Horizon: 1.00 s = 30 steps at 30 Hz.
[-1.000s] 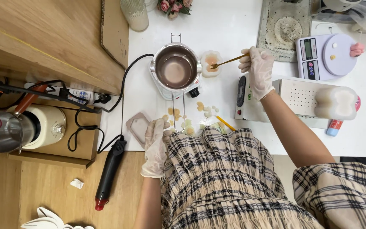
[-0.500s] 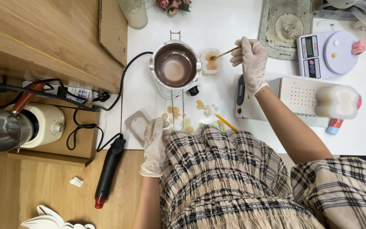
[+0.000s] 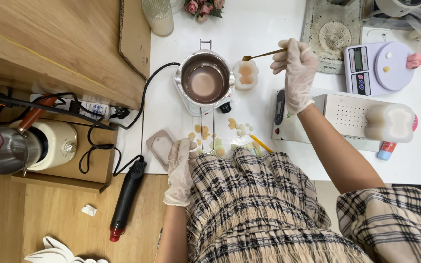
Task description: Adding and stirring solid fragrance or dye bits into a pot of melted wax.
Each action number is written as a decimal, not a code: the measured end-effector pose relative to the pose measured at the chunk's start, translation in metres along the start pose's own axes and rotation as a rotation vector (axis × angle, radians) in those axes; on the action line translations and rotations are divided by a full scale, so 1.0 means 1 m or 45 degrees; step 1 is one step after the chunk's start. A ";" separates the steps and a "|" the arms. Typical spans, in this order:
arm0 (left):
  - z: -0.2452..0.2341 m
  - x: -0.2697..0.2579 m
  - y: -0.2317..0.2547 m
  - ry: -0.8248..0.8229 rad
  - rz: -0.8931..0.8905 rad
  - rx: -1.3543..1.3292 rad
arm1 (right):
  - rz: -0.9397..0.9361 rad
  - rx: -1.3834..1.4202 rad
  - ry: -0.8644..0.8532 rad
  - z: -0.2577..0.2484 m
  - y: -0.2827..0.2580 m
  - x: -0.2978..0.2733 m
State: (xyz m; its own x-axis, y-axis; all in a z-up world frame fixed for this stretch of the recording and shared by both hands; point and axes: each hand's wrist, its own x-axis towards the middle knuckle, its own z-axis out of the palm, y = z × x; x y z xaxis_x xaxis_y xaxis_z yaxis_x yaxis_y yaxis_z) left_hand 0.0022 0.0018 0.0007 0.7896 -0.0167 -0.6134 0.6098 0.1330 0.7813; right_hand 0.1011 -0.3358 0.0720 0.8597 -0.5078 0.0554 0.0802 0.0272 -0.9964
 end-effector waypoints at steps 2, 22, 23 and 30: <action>0.000 0.006 -0.004 -0.021 0.025 -0.028 | -0.050 0.076 -0.001 0.003 -0.014 -0.006; -0.001 0.002 0.006 -0.012 -0.061 -0.031 | 0.343 0.263 -0.209 0.071 0.032 -0.050; -0.002 0.006 0.001 -0.032 -0.026 -0.039 | 0.345 0.335 -0.209 0.068 0.034 -0.051; 0.004 0.007 0.000 -0.060 0.028 -0.022 | 0.428 0.558 -0.019 0.021 0.024 -0.033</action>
State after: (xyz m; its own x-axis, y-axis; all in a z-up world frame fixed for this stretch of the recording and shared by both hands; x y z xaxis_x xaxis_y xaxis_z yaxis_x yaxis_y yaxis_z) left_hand 0.0084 -0.0022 -0.0030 0.8053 -0.0600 -0.5898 0.5913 0.1513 0.7921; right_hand 0.0853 -0.3001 0.0479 0.8809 -0.3972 -0.2572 0.0000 0.5435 -0.8394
